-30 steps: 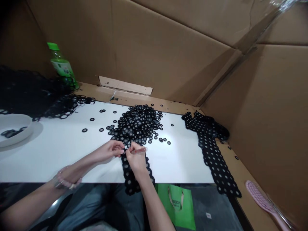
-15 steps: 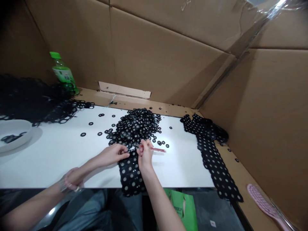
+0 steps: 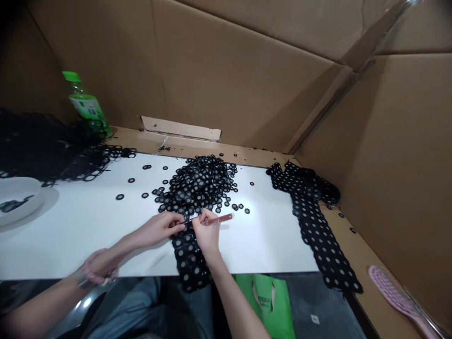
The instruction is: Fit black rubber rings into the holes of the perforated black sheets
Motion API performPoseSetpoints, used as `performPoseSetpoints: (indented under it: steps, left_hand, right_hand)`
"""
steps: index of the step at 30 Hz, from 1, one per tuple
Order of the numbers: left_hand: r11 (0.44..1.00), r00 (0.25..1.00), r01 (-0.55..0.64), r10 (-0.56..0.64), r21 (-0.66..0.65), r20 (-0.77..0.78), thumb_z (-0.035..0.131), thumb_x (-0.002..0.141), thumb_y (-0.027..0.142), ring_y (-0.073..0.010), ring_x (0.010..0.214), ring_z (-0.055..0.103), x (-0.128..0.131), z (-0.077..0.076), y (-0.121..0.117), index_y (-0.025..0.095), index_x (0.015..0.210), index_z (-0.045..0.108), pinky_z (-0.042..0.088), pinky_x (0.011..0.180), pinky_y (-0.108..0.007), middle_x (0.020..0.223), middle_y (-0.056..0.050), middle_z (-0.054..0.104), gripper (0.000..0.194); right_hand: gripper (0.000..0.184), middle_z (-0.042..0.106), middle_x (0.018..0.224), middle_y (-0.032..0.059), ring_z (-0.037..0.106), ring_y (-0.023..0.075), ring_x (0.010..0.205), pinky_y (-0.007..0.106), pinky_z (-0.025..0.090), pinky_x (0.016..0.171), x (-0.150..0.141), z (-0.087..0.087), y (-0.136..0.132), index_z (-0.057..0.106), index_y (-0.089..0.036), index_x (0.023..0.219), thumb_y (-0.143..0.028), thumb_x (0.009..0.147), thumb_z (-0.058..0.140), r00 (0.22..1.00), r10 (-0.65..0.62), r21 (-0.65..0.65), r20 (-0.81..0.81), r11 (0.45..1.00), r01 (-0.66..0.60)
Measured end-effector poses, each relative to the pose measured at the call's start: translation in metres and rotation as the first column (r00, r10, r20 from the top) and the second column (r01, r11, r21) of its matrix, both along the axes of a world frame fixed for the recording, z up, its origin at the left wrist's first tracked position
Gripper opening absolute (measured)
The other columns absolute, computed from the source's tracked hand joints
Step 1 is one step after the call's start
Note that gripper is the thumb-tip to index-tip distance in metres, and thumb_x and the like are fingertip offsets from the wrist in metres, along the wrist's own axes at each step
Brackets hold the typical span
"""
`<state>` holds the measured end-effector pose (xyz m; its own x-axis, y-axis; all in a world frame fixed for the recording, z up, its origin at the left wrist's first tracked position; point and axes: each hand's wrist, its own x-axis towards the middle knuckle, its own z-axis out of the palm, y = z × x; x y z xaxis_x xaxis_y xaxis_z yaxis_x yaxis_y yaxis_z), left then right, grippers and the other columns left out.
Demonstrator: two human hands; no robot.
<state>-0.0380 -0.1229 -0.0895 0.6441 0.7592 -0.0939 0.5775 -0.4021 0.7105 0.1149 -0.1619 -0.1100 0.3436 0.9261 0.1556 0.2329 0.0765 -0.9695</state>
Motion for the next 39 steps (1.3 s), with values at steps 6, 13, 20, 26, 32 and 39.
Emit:
performPoseSetpoints:
  steps: [6,13,20,26,32,39]
  left_hand:
    - [1.000,1.000,0.000,0.000,0.000,-0.027,0.044,0.083,0.037,-0.0146,0.059,0.049,-0.001,-0.002,0.001,0.019,0.073,0.059,0.027,0.054,-0.022,0.059,0.002,0.054,0.026]
    - [0.993,0.997,-0.028,0.036,-0.114,0.072,0.046,0.081,0.037,-0.0125,0.054,0.044,-0.002,-0.009,-0.001,0.018,0.074,0.060,0.028,0.050,-0.021,0.054,0.003,0.047,0.025]
    - [0.944,0.971,0.078,0.000,-0.321,0.238,0.045,0.081,0.039,-0.0097,0.048,0.038,-0.005,-0.007,0.001,0.015,0.072,0.055,0.029,0.046,-0.020,0.054,0.005,0.038,0.027]
    - [0.996,1.000,0.005,-0.004,-0.087,0.013,0.037,0.084,0.044,-0.0175,0.068,0.054,0.009,0.006,0.003,0.018,0.065,0.057,0.035,0.060,-0.024,0.067,-0.001,0.059,0.038]
    - [0.995,0.983,-0.081,0.089,0.058,-0.161,0.043,0.078,0.053,-0.0219,0.062,0.055,0.026,0.007,0.004,0.019,0.056,0.053,0.032,0.057,-0.027,0.060,-0.004,0.060,0.043]
    - [1.000,1.000,-0.025,0.025,0.009,0.005,0.047,0.073,0.027,-0.0173,0.070,0.055,0.029,0.003,0.000,0.017,0.067,0.053,0.036,0.060,-0.023,0.072,-0.001,0.060,0.013]
  right_hand:
    - [0.026,0.030,0.046,-0.0079,0.030,0.0091,0.045,0.022,0.024,0.045,0.001,-0.002,0.001,0.028,-0.022,0.049,-0.014,0.062,0.049,1.000,0.028,-0.019,0.001,0.999,-0.028]
    - [0.026,0.029,0.045,-0.0072,0.030,0.0098,0.046,0.023,0.024,0.045,-0.005,0.002,-0.001,0.027,-0.022,0.048,-0.013,0.062,0.047,0.984,0.100,-0.004,0.146,0.995,-0.100]
    - [0.026,0.032,0.042,-0.0082,0.032,0.0083,0.041,0.022,0.023,0.042,-0.002,0.001,-0.001,0.029,-0.021,0.047,-0.011,0.061,0.049,0.993,0.113,-0.007,-0.029,0.994,-0.113]
    - [0.036,0.028,0.039,-0.0123,0.024,0.0047,0.033,0.019,0.019,0.037,0.007,0.007,0.001,0.025,-0.022,0.054,-0.022,0.068,0.058,0.772,-0.140,0.082,-0.620,0.967,0.242]
    - [0.034,0.035,0.041,-0.0105,0.028,0.0034,0.032,0.018,0.019,0.035,0.006,0.013,-0.001,0.035,-0.019,0.056,-0.036,0.077,0.054,0.691,-0.130,0.137,-0.711,0.938,0.318]
    - [0.031,0.044,0.042,-0.0089,0.040,0.0053,0.034,0.016,0.026,0.035,0.009,0.017,0.000,0.046,-0.020,0.070,-0.049,0.080,0.048,0.640,-0.201,0.119,-0.742,0.899,0.421]
